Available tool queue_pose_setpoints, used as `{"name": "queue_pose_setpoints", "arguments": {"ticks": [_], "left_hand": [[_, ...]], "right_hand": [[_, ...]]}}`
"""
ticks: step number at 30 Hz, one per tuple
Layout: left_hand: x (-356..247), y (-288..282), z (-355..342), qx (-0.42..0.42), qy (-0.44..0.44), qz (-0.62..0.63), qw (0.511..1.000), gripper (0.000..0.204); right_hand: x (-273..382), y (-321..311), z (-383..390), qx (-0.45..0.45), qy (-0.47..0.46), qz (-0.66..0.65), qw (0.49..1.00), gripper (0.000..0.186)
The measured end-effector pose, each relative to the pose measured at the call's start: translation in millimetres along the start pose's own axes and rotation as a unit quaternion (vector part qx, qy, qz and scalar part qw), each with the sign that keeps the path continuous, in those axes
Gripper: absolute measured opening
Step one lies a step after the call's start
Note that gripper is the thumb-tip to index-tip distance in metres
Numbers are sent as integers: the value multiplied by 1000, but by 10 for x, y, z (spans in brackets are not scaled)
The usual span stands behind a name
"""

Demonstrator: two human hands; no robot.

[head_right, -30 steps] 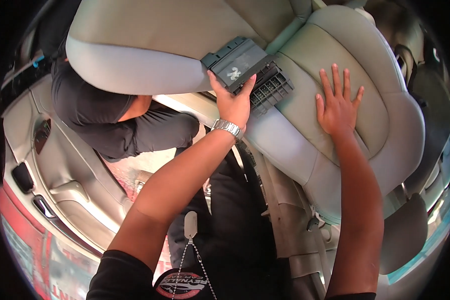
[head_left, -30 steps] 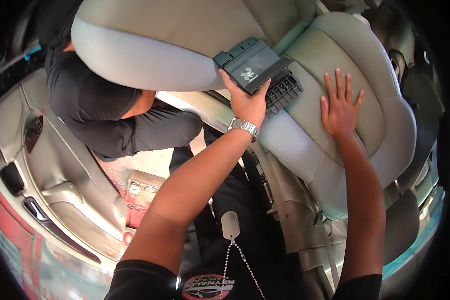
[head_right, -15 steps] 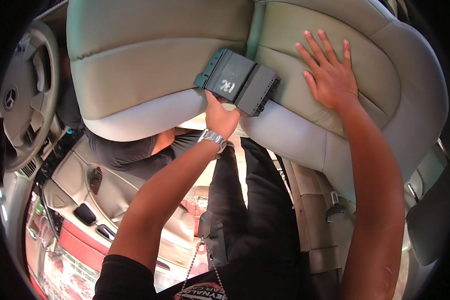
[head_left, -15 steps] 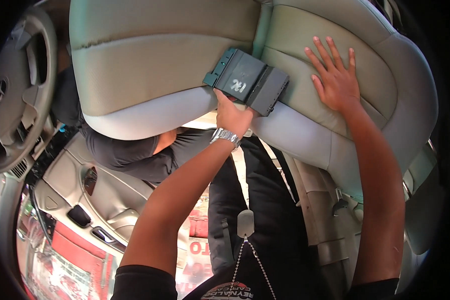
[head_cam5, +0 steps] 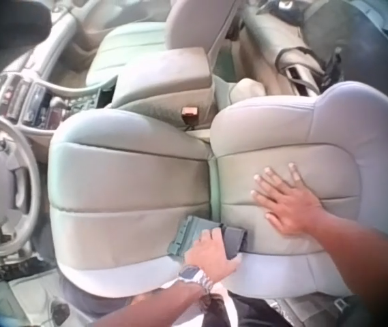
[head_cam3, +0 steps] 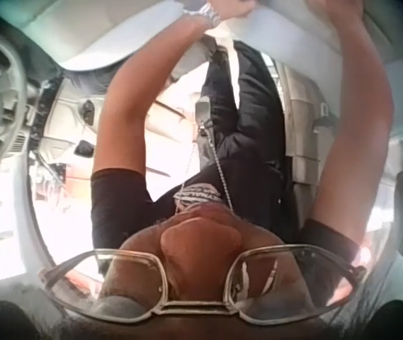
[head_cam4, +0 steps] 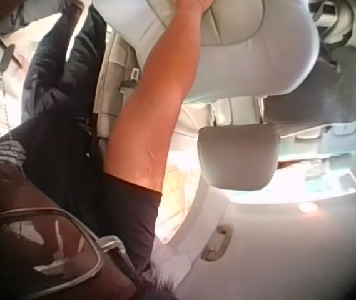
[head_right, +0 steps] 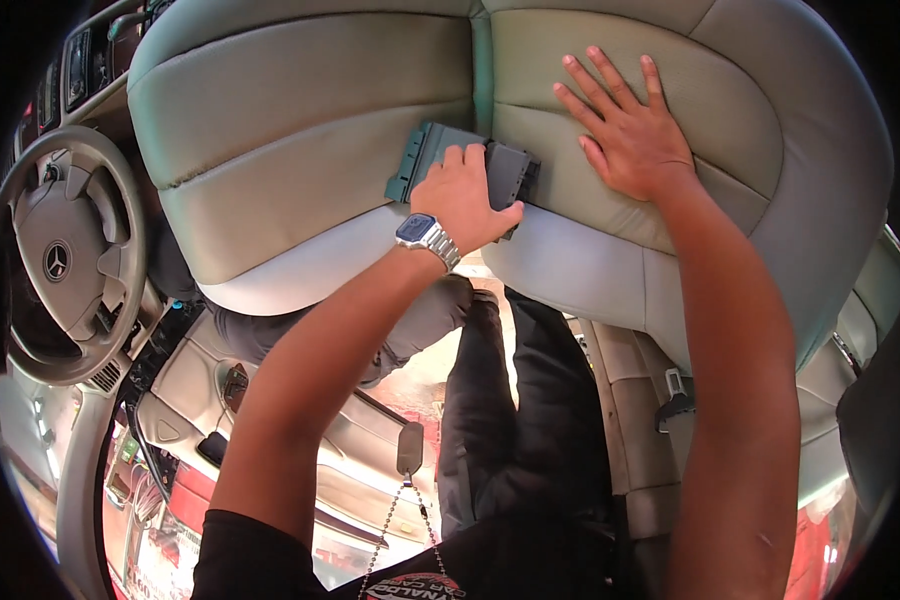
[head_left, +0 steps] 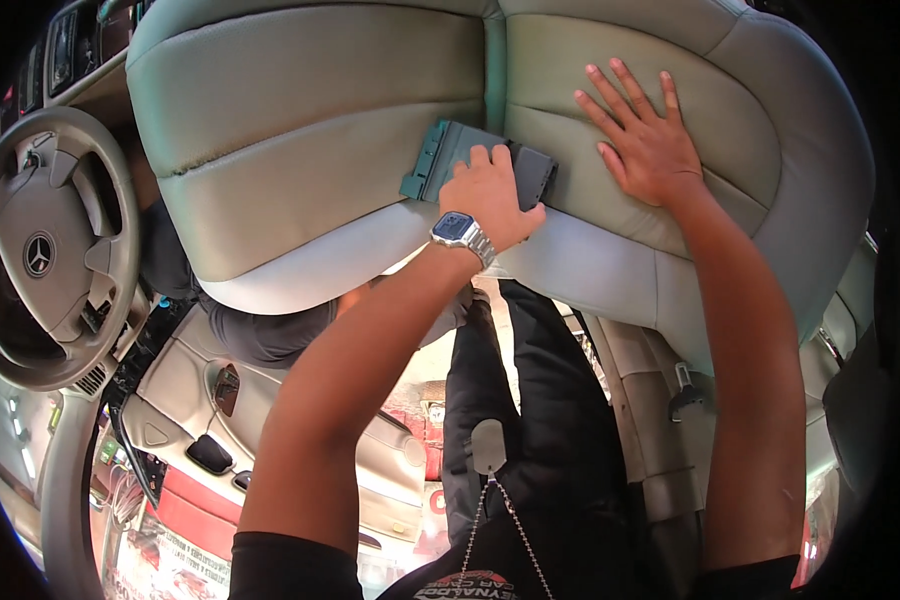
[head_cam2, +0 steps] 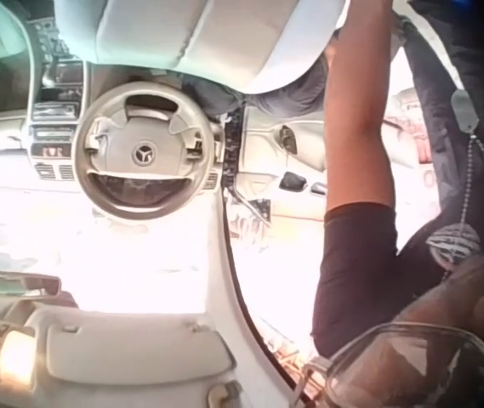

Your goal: Inspecting and adjusting an electronic fuse box module inside a Mercedes-Benz car.

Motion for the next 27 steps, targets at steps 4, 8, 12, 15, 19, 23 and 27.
{"name": "queue_pose_setpoints", "arguments": {"ticks": [4, 8, 12, 15, 19, 23, 27], "left_hand": [[262, 8, -12, 15, 34, 169, 985, 76], [377, -422, 183, 10, 74, 271, 960, 81], [511, -718, 426, -48, 112, 340, 933, 79], [493, -846, 587, -124, 167, 326, 922, 75], [470, -914, 437, -170, 136, 258, 941, 69], [560, -767, 5, -128, 122, 164, 971, 69], [590, -559, -281, -173, 149, -34, 973, 69]], "right_hand": [[-41, -10, 22, 0, 2, -3, 1000, 61], [-49, 19, 22, -23, -8, -14, 1000, 61], [-69, 2, 37, -23, -6, -13, 1000, 61], [-41, -16, 45, -1, 1, -9, 1000, 61], [3, -68, 14, 1, 1, -10, 1000, 61], [16, -119, 6, 19, 6, -1, 1000, 60], [24, -125, 2, 5, -4, 8, 1000, 61]]}}
Point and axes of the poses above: each hand's wrist, its own z-axis away from the middle knuckle, its own y-axis out of the palm, x = y × z, the point moved 2 cm from there along -z, towards the middle knuckle, and after that the axes turned 6 degrees about y, right-handed, at the moved point
